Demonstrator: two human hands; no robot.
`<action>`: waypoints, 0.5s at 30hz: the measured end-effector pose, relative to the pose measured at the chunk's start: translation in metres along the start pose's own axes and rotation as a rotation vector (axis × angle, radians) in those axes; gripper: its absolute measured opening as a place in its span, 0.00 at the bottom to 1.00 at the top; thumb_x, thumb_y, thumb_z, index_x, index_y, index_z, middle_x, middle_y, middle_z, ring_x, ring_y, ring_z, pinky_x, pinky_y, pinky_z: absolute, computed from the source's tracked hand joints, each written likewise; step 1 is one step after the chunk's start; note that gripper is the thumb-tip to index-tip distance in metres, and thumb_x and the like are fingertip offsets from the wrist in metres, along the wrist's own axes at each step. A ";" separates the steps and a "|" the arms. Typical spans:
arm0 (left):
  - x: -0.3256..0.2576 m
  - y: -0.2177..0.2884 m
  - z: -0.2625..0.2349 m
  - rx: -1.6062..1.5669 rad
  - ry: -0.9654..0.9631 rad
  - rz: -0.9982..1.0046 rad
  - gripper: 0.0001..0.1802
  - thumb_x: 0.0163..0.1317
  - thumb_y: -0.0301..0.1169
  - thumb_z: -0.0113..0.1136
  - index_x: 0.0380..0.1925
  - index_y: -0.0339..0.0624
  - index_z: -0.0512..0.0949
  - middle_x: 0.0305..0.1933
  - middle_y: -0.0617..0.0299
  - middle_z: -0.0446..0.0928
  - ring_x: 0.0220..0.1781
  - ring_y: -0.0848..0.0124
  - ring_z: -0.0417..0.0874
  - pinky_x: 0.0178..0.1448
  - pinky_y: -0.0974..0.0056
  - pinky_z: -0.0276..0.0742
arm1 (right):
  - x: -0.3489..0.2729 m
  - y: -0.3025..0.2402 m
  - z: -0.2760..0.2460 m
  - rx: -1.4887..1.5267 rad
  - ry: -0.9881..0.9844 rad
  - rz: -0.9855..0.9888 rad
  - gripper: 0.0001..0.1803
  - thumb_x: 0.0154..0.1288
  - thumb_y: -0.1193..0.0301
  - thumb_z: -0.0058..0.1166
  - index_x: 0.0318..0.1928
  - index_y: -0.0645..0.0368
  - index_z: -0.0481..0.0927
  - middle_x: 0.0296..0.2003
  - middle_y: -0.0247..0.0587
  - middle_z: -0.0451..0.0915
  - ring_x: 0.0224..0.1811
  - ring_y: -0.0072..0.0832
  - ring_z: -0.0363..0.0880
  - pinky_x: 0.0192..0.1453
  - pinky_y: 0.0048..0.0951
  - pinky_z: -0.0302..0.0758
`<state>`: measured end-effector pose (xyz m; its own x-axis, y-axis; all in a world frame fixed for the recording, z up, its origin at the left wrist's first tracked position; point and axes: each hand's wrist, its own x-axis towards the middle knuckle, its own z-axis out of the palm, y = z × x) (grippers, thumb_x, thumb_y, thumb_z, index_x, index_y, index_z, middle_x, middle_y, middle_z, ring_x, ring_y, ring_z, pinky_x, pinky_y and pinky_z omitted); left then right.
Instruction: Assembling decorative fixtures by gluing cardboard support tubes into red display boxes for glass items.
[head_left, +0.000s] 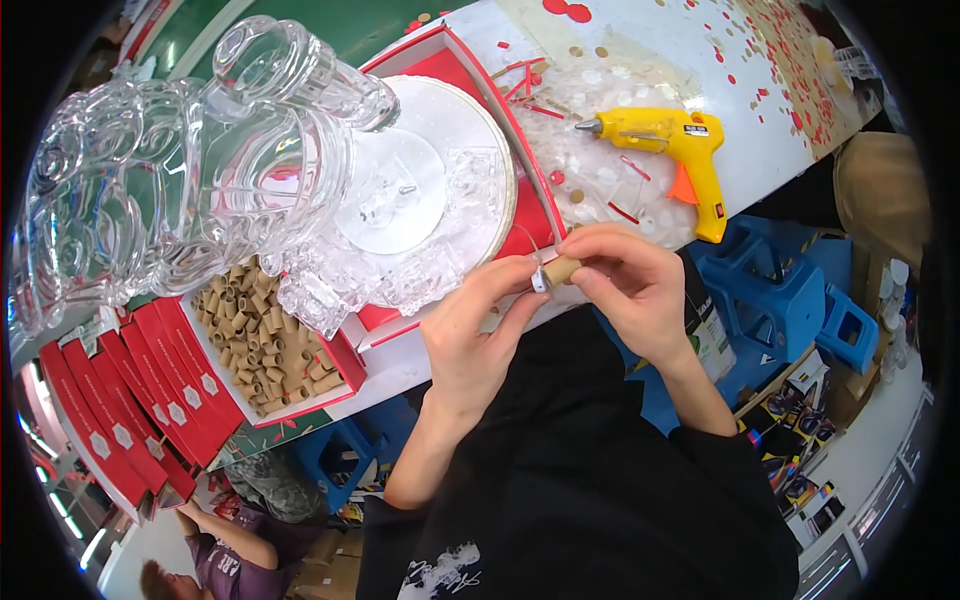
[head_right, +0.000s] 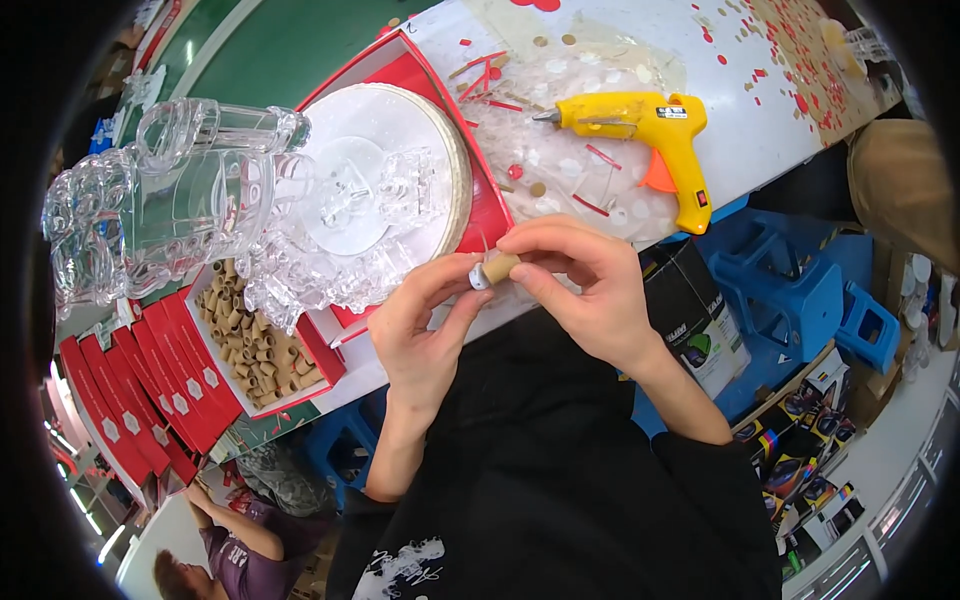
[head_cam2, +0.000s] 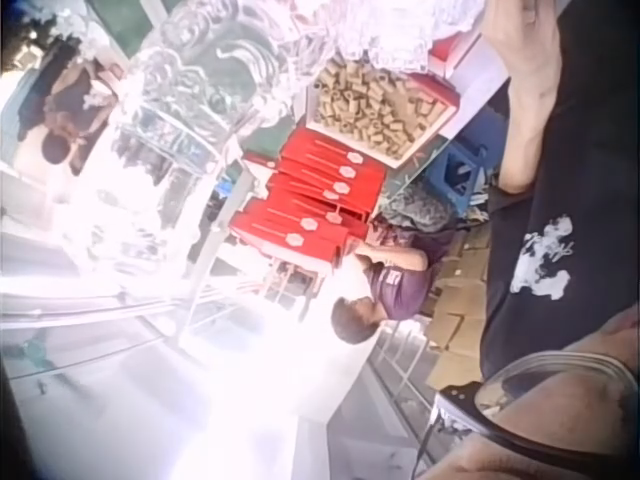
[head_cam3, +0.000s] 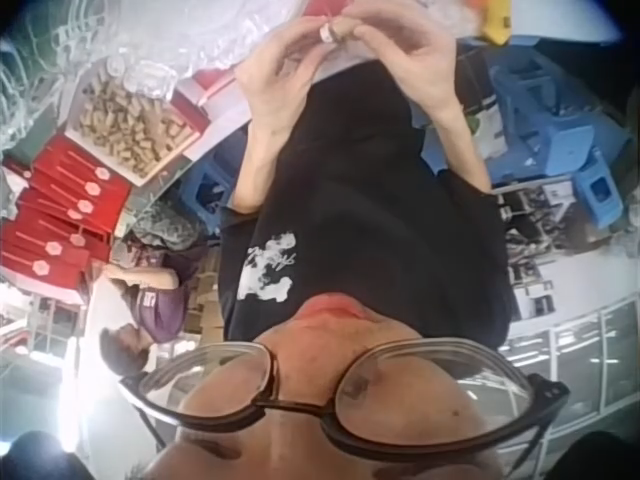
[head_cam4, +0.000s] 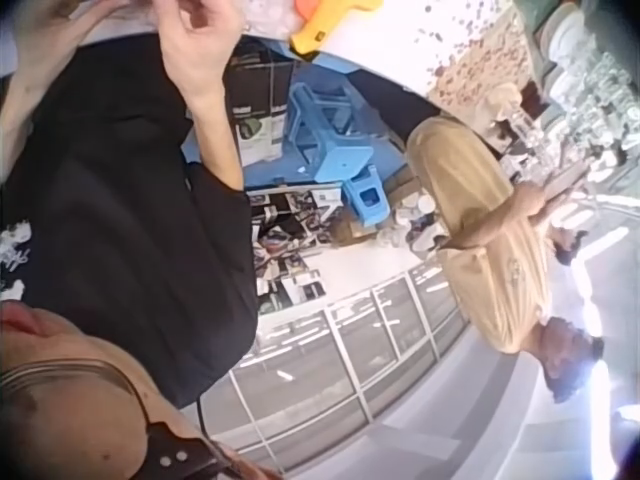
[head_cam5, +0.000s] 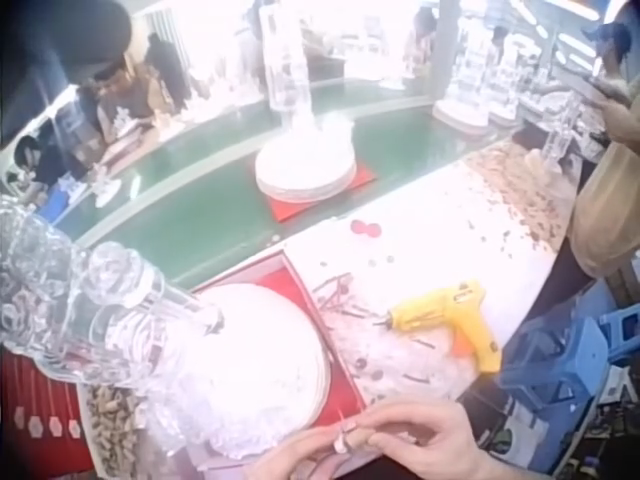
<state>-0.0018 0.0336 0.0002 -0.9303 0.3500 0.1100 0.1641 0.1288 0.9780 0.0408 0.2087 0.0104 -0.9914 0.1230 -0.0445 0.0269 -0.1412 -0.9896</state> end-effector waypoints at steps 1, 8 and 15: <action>0.000 0.001 0.000 -0.001 0.000 0.000 0.17 0.49 0.17 0.68 0.41 0.34 0.80 0.43 0.52 0.82 0.40 0.64 0.85 0.41 0.68 0.80 | 0.000 0.000 0.001 -0.030 0.007 -0.014 0.12 0.61 0.84 0.55 0.47 0.69 0.79 0.47 0.44 0.78 0.49 0.29 0.80 0.53 0.25 0.78; 0.001 0.005 -0.001 0.051 -0.005 0.003 0.15 0.49 0.16 0.68 0.40 0.33 0.81 0.42 0.51 0.83 0.43 0.61 0.85 0.47 0.65 0.80 | 0.000 -0.002 0.002 -0.131 0.027 -0.062 0.12 0.60 0.84 0.57 0.45 0.68 0.79 0.46 0.44 0.78 0.48 0.28 0.81 0.52 0.25 0.79; 0.002 0.001 -0.005 0.112 -0.058 0.077 0.18 0.51 0.13 0.66 0.43 0.31 0.80 0.45 0.49 0.81 0.43 0.66 0.85 0.46 0.68 0.83 | -0.001 -0.001 0.001 -0.202 0.013 -0.095 0.13 0.58 0.87 0.57 0.44 0.69 0.79 0.47 0.47 0.77 0.47 0.30 0.80 0.50 0.25 0.80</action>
<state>-0.0051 0.0300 0.0027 -0.8937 0.4152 0.1700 0.2725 0.2014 0.9408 0.0417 0.2077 0.0118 -0.9890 0.1393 0.0493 -0.0398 0.0706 -0.9967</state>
